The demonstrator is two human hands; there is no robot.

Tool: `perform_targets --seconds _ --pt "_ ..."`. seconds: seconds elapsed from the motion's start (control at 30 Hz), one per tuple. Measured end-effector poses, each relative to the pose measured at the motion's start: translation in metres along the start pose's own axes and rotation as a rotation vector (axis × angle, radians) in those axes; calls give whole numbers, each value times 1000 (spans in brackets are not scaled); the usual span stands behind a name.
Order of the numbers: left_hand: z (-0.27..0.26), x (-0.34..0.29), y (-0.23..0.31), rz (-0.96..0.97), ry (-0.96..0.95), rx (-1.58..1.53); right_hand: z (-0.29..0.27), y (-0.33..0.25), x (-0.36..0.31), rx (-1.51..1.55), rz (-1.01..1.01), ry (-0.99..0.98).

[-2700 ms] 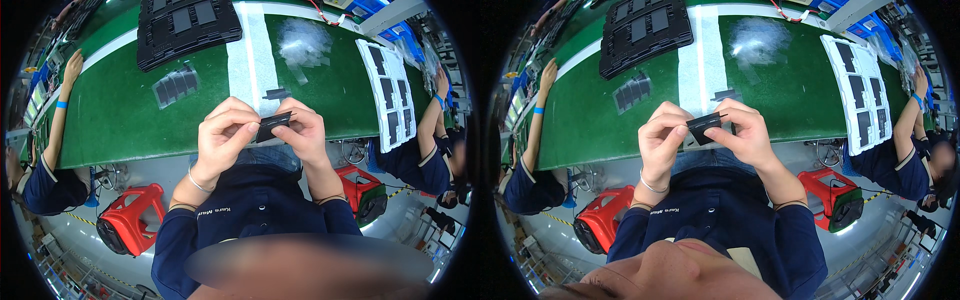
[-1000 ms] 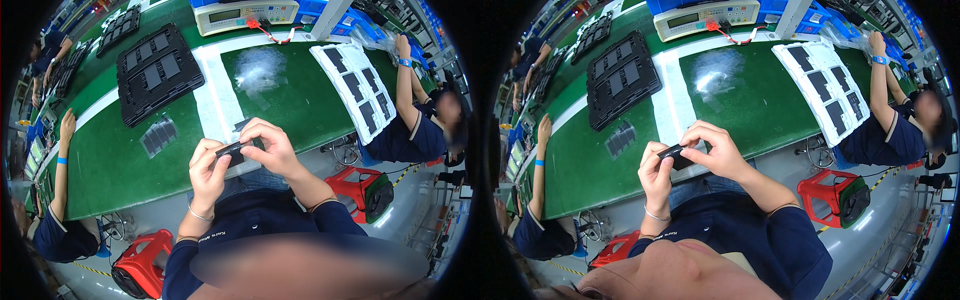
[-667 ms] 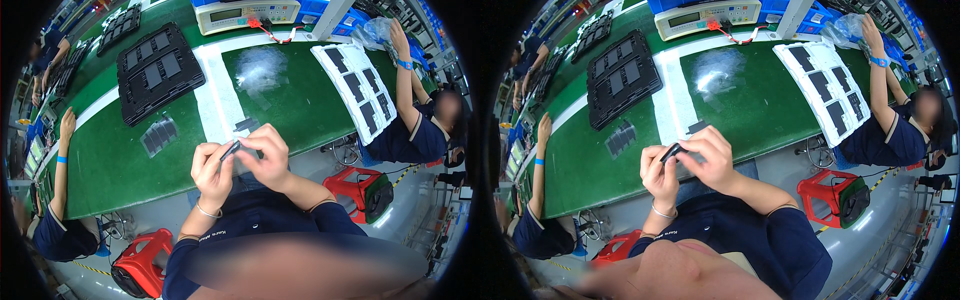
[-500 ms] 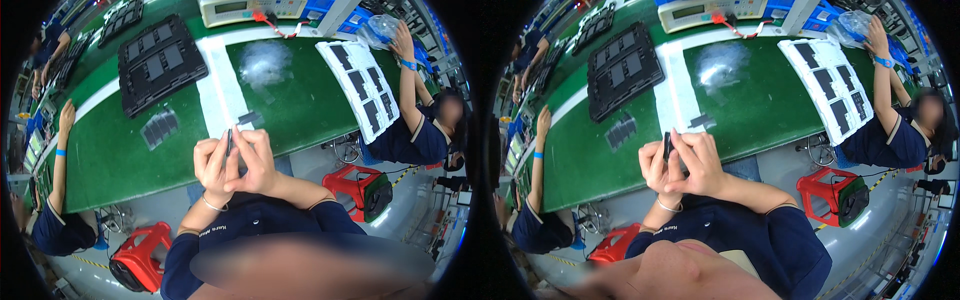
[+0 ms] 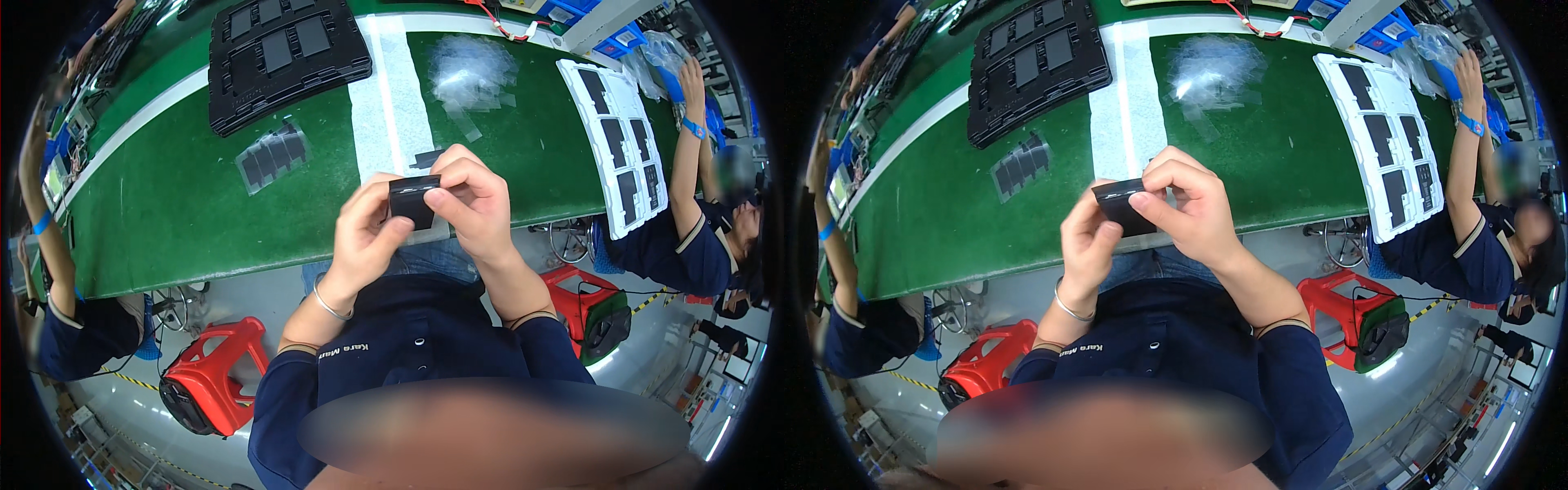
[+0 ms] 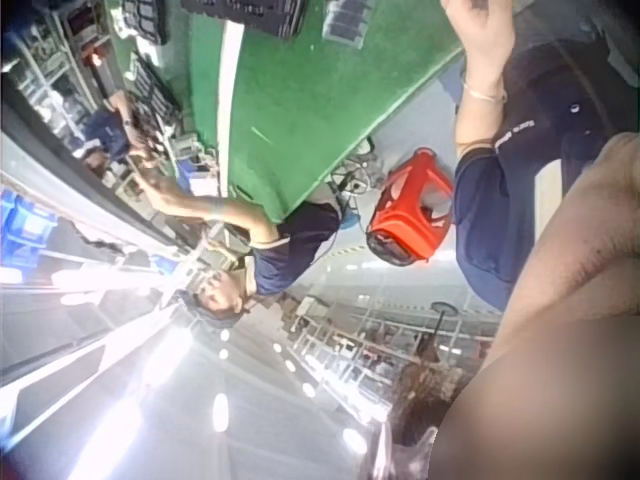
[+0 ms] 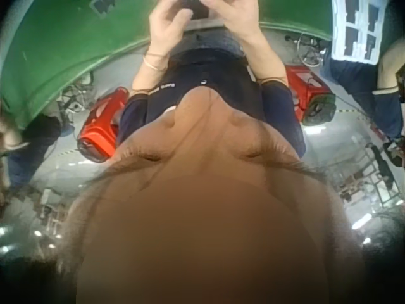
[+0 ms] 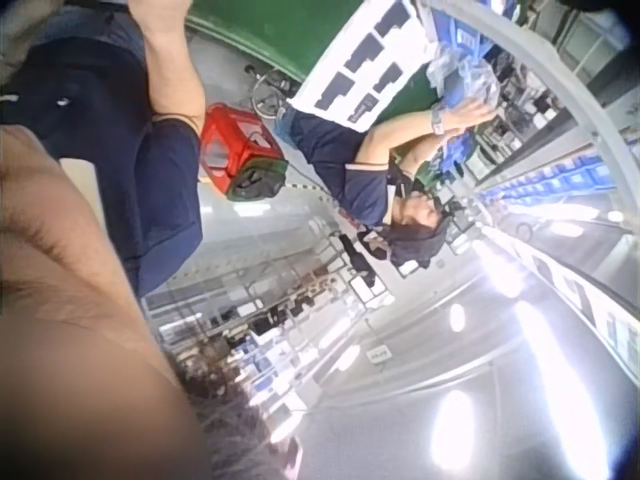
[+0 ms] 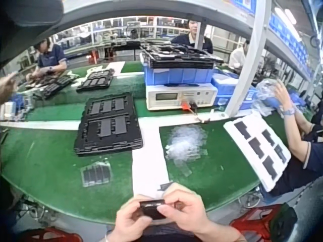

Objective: The recorder is assembling small electronic components, specifically attaching a small plastic or rubber part to a larger rectangular component on a factory assembly line.

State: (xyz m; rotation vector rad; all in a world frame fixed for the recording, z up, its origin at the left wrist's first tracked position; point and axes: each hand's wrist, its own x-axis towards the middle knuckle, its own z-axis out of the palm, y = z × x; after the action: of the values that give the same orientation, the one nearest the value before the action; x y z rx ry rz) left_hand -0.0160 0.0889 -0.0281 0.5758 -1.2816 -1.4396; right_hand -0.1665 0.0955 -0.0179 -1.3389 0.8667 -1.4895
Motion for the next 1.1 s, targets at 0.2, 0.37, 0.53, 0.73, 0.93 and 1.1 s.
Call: perform_targets --seconds 0.2,0.37,0.53,0.73,0.93,1.1 --pt "-9 -4 -2 -123 -171 130 5 -11 5 203 189 -29" --pt "-6 -4 -1 -61 -122 177 4 0 3 -192 -53 -7" --pt "-8 -4 0 -59 -139 201 6 6 3 -421 -355 66" --pt "-13 -6 -1 -164 -150 114 -5 -3 13 -446 -254 -193" --pt "-20 -4 3 -349 -193 -53 -15 -4 14 -333 -108 -230" --pt "-19 -4 1 -429 -86 -194 6 23 -2 -109 -192 111"
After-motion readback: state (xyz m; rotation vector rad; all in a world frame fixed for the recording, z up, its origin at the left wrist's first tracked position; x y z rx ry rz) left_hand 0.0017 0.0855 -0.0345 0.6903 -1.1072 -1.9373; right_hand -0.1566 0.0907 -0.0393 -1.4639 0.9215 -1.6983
